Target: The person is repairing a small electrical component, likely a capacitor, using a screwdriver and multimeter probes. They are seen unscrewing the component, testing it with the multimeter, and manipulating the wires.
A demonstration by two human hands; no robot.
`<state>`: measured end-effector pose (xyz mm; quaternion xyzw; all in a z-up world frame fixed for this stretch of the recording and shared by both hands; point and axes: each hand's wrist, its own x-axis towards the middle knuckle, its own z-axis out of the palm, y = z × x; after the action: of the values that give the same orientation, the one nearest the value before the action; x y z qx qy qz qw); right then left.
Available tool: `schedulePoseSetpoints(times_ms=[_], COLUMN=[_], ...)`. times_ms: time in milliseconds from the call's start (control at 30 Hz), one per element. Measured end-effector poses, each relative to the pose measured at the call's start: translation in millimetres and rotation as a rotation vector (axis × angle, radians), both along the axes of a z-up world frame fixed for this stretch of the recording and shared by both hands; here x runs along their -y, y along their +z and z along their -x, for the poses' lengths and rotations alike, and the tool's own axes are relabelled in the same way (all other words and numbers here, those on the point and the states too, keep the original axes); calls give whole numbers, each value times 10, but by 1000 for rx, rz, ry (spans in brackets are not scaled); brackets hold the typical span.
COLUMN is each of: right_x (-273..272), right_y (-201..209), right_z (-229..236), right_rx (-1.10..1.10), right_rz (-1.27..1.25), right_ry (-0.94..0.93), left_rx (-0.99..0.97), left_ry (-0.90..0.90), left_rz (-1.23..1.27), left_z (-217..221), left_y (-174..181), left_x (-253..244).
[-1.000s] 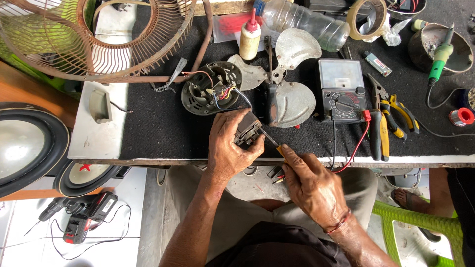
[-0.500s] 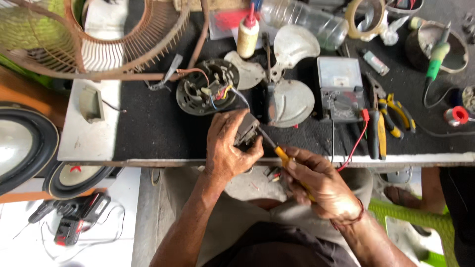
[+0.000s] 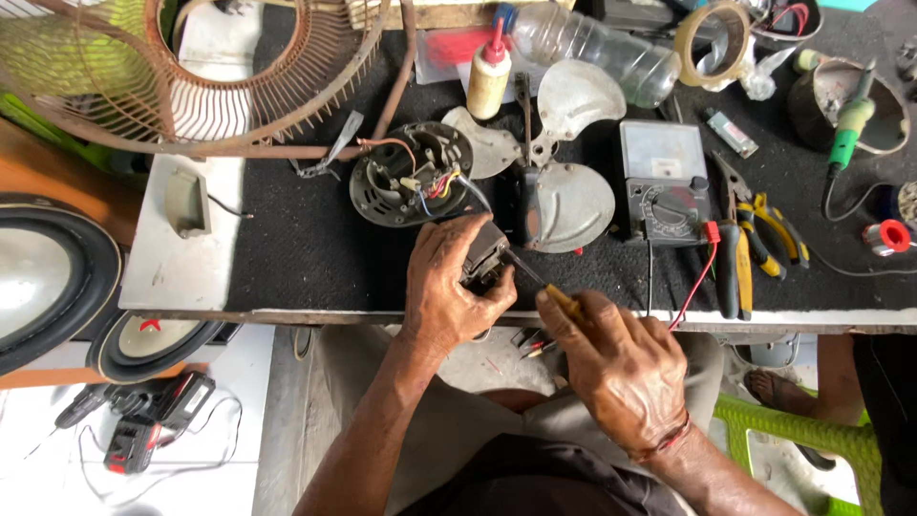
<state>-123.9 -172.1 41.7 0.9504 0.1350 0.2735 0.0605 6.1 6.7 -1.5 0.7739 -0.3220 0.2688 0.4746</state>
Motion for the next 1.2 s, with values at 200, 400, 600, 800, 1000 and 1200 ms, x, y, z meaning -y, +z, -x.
schedulePoseSetpoints(times_ms=[200,400,600,800,1000,1200], right_x=[16,12,212,168,169,350], right_y=[129,-63,-49,-141,206,-27], right_z=[-98,-90,-203,-201,-59,253], right_rx=[24,-434,-891,-1031,-980,-767], right_rz=[130,-619,-1900,-2328,-1297,-976], right_ry=[-11,-54,-8,37,-89,-163], left_rx=[0,40,29,68,57,21], left_ry=[30,26,7,27,34,35], left_rz=[16,17,5,30,0,-26], left_z=[-28,-30,-13,6,16,66], left_y=[24,-23,-12,-5,-82,-97], left_x=[50,43,9,3,-3,-25])
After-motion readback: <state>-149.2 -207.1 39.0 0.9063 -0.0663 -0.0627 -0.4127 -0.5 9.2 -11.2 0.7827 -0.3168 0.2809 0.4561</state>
